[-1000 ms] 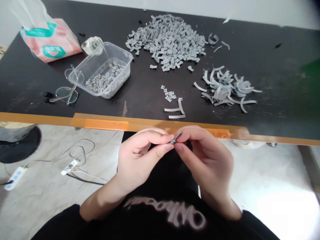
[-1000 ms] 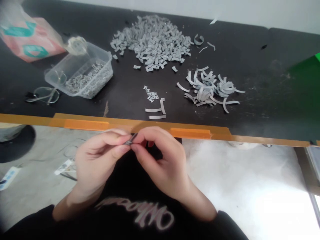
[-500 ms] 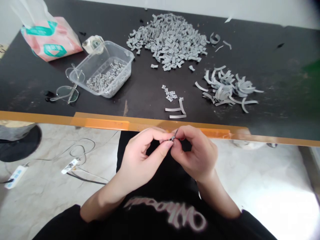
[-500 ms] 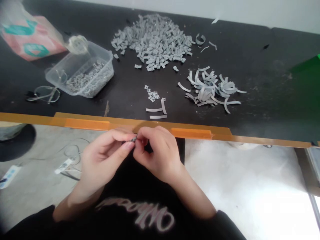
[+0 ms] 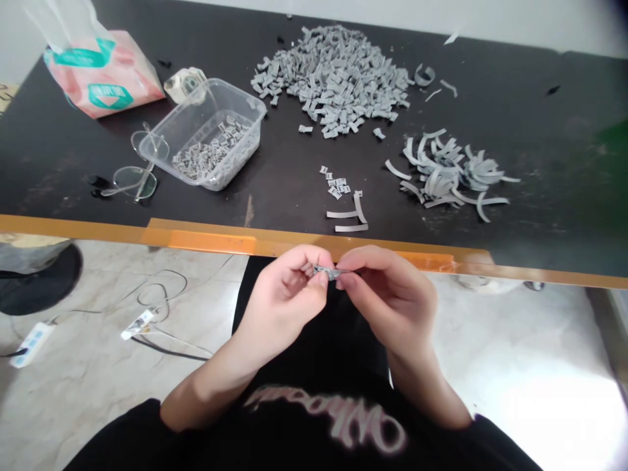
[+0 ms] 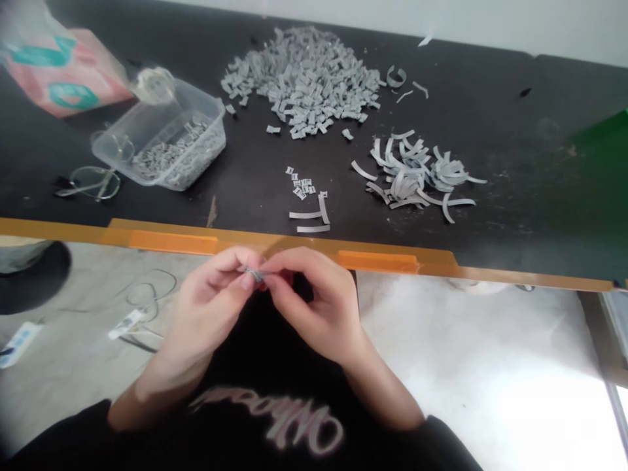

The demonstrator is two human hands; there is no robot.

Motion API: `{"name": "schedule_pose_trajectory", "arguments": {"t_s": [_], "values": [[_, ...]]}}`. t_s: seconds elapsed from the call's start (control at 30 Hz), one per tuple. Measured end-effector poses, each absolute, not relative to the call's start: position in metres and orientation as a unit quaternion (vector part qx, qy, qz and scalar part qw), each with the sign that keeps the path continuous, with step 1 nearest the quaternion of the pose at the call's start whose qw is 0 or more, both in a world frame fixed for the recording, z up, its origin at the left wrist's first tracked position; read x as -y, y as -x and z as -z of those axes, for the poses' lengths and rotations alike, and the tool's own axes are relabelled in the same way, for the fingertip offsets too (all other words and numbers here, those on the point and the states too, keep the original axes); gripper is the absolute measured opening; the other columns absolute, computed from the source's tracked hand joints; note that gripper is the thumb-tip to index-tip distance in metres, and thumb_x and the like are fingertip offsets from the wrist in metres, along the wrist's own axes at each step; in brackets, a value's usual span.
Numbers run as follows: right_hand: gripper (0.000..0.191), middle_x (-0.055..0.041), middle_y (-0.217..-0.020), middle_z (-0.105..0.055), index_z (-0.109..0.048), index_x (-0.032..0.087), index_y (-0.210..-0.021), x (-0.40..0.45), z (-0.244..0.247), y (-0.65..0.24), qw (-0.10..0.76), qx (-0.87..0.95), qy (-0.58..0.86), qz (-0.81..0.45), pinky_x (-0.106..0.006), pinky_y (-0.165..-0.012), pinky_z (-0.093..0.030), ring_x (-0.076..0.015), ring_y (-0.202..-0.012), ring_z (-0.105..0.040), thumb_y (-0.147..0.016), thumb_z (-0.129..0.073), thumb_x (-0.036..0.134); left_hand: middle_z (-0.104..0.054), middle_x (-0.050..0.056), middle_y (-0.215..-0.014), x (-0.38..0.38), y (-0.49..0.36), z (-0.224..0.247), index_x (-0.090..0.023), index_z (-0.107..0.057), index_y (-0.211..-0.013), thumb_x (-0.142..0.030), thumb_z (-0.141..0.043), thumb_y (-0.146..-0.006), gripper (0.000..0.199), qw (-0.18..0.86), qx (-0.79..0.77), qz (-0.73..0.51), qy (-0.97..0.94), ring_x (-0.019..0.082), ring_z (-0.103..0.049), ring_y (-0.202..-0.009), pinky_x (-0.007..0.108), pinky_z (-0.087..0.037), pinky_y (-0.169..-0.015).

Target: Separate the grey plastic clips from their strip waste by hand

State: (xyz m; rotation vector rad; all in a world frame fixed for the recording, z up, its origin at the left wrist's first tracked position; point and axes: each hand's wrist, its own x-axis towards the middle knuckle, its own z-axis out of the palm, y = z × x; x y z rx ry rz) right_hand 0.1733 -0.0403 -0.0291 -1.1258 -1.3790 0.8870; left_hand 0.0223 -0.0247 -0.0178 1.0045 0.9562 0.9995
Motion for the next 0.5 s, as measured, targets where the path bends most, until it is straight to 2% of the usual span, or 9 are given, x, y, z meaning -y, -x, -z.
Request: {"name": "schedule_pose_trajectory", "arguments": {"t_s": [0.2,0.5], "values": [[0.009,0.0010,-0.086,-0.074,-0.071,0.025,-0.095,0.0440,0.0227,-0.1684,0.571,0.504,0.460,-0.457,-0.026,-0.066,-0.059,-0.0134,-0.071,-0.069,-0.089,-0.070,0.019,-0.059,0.001,-0.079,0.0258,-0.0288,0.0111,-0.019,-0.063,-0.089,-0.027,-0.057,-0.098,0.014,0.675,-0.382,-0.448,-0.445,0.013,-0.056,-0.074,0.024,-0.052,-0.072],[0.004,0.0001,-0.080,-0.071,-0.067,0.022,-0.089,0.0426,0.0215,-0.1679,0.564,0.471,0.482,-0.478,-0.027,-0.064,-0.058,-0.0136,-0.068,-0.066,-0.090,-0.069,0.025,-0.059,0.002,-0.079,0.0251,-0.0300,0.0122,-0.019,-0.062,-0.085,-0.028,-0.056,-0.099,0.017,0.662,-0.377,-0.452,-0.464,0.013,-0.059,-0.077,0.025,-0.054,-0.077]]}}
